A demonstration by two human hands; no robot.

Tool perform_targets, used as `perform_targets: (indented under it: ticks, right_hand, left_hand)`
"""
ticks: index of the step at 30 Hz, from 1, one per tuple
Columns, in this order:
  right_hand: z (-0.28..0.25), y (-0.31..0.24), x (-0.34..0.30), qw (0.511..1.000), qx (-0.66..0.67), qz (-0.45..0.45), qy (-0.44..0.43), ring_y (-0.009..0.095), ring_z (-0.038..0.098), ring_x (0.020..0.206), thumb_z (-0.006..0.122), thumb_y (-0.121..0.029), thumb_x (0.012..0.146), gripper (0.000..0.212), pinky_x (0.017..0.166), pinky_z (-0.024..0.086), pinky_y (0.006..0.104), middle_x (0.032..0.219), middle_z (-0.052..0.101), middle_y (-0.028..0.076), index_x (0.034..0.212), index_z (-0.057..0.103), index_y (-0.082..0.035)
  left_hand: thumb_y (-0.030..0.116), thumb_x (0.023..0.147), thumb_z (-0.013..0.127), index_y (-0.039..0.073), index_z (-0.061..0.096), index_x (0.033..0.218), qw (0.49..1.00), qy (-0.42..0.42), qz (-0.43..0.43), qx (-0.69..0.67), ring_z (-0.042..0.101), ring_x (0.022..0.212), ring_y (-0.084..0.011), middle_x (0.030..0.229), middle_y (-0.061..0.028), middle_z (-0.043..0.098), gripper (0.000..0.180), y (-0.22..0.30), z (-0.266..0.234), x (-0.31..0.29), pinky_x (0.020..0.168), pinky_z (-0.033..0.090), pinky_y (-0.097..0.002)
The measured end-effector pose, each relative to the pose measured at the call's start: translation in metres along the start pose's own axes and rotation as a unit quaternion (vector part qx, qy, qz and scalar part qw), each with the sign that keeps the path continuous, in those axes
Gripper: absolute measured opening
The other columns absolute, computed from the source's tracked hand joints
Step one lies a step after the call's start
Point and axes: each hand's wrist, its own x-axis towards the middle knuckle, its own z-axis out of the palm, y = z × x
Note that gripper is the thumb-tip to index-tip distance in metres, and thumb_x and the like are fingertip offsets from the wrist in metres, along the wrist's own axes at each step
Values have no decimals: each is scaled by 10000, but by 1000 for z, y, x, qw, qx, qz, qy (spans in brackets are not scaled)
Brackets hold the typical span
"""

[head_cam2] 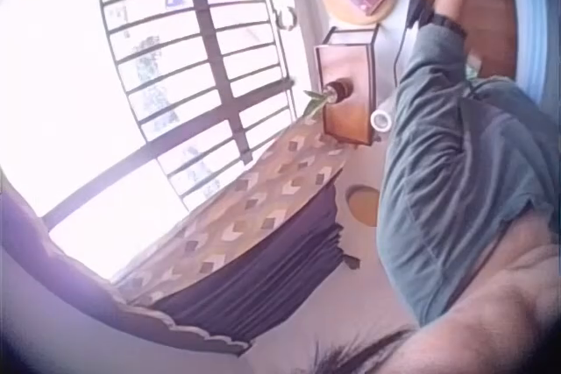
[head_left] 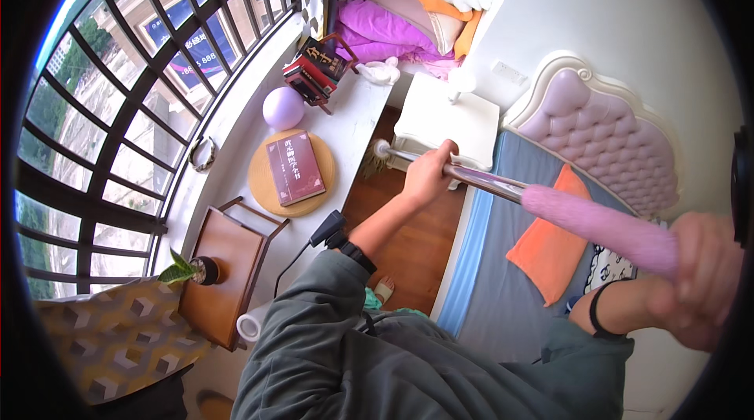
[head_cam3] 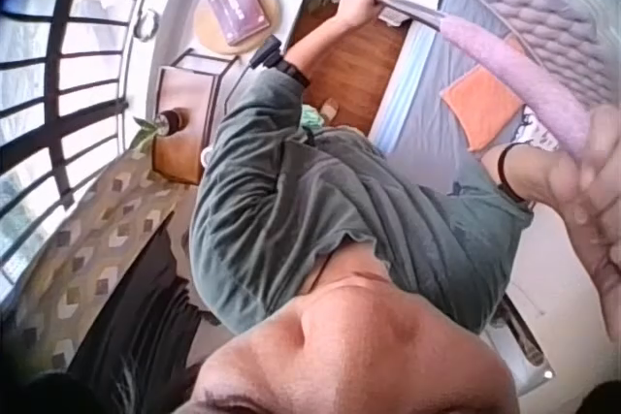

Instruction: Mopping a bedroom floor and organizing exercise equipment such as a yoga mat and ball.

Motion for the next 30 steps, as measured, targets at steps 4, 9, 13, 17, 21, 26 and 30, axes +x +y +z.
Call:
perform_targets:
  ticks: [4, 9, 13, 17, 21, 26, 30]
  right_hand:
    - [9, 104, 27, 990, 52, -75, 109, 79, 497, 459, 856, -355, 710, 398, 488, 376, 243, 562, 562, -35, 660, 540, -117]
    - [9, 206, 58, 999, -33, -11, 28, 233, 544, 597, 750, -231, 779, 318, 591, 435, 338, 635, 522, 37, 660, 496, -83]
    - [14, 311, 69, 995, -77, 55, 21, 270, 536, 591, 774, -83, 617, 286, 574, 432, 374, 631, 509, 66, 636, 488, -73]
    - [17, 409, 33, 970, -145, 131, 146, 246, 569, 613, 774, -28, 649, 295, 753, 519, 421, 633, 525, 66, 639, 481, -63]
    - [6, 423, 38, 963, -122, 157, 181, 233, 616, 645, 746, -29, 698, 244, 901, 496, 487, 635, 552, 66, 661, 507, -65]
    - [-32, 397, 23, 954, -77, 177, 231, 217, 613, 614, 741, -197, 779, 295, 886, 501, 501, 617, 570, 54, 647, 511, -68]
    - [-38, 359, 8, 954, 0, 153, 257, 193, 599, 574, 797, -196, 754, 339, 818, 533, 428, 595, 552, 28, 639, 501, -76]
  left_hand:
    - [16, 799, 660, 83, 522, 992, 998, 33, -18, -52, 656, 782, -297, 801, -105, 601, 247, -68, 17, 64, 681, 493, -395]
    - [183, 829, 728, 51, 553, 912, 997, 56, -45, 1, 629, 848, -332, 905, -141, 611, 234, -170, 25, 112, 718, 488, -411]
    - [271, 799, 760, 49, 583, 882, 993, 22, -111, -47, 617, 930, -366, 958, -146, 632, 296, -243, 43, 137, 785, 486, -435]
    - [267, 756, 789, 33, 589, 855, 998, -55, 13, 15, 593, 1110, -362, 1043, -177, 649, 323, -293, 64, 130, 888, 501, -385]
    - [241, 779, 769, 12, 561, 765, 994, -52, -75, -64, 588, 864, -371, 854, -166, 595, 309, -304, 72, 127, 755, 482, -414]
    - [212, 780, 767, 9, 521, 674, 996, -38, -39, -71, 544, 749, -346, 719, -143, 549, 336, -272, 82, 113, 671, 440, -422]
    - [201, 766, 782, 20, 518, 665, 995, -50, -21, -81, 528, 711, -330, 678, -131, 545, 336, -241, 81, 74, 643, 416, -415]
